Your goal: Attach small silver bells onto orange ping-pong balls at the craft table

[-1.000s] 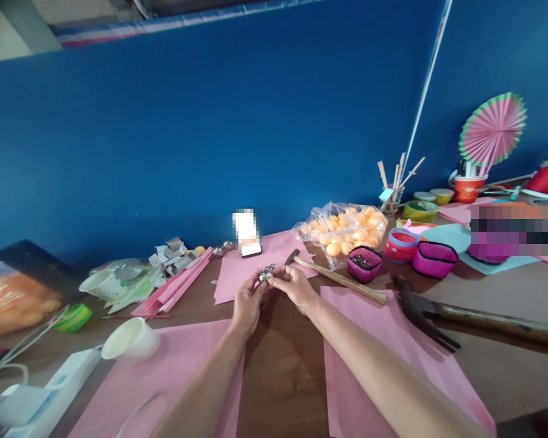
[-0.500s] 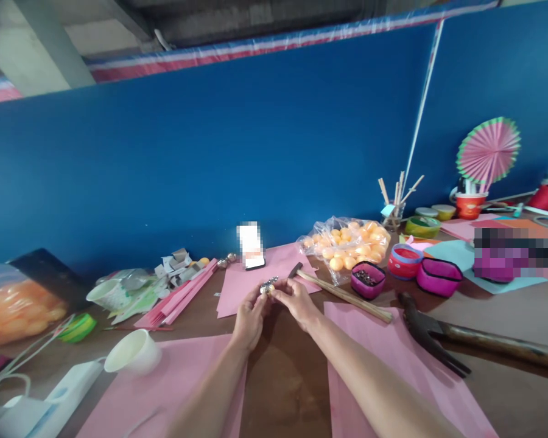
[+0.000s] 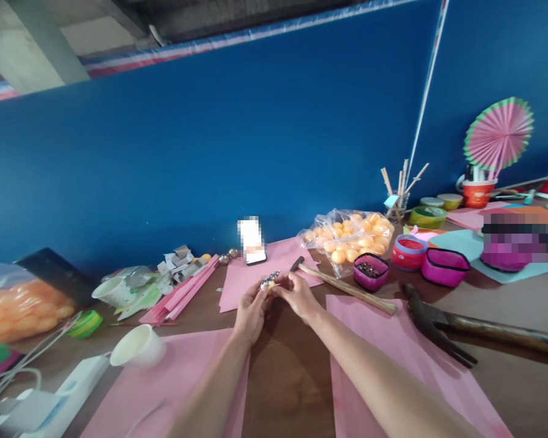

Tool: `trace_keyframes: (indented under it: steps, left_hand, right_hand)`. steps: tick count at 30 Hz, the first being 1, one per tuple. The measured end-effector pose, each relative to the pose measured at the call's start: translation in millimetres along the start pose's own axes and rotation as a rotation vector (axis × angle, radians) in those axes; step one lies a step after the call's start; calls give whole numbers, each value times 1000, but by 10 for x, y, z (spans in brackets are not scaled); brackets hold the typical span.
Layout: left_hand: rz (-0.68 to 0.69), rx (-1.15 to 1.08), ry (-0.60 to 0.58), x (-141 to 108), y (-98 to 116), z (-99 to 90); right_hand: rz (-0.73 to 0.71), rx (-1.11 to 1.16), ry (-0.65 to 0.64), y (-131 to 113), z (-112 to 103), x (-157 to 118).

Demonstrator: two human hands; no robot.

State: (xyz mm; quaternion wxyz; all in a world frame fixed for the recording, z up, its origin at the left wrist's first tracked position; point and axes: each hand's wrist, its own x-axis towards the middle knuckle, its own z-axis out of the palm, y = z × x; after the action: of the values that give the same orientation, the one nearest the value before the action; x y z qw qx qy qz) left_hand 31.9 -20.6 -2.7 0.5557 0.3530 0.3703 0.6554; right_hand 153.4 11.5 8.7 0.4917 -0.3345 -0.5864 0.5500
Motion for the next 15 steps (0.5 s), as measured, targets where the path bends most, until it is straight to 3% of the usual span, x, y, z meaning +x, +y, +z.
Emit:
trace_keyframes:
  steps: [6,15]
  left_hand:
    - [2,-74,64,6,7,6]
    - [-39,-190,10,47,2,-99]
  right_hand:
    - [-22,-79,-13,-32,16,-26]
    - [-190,-200,69,-296,100,-62]
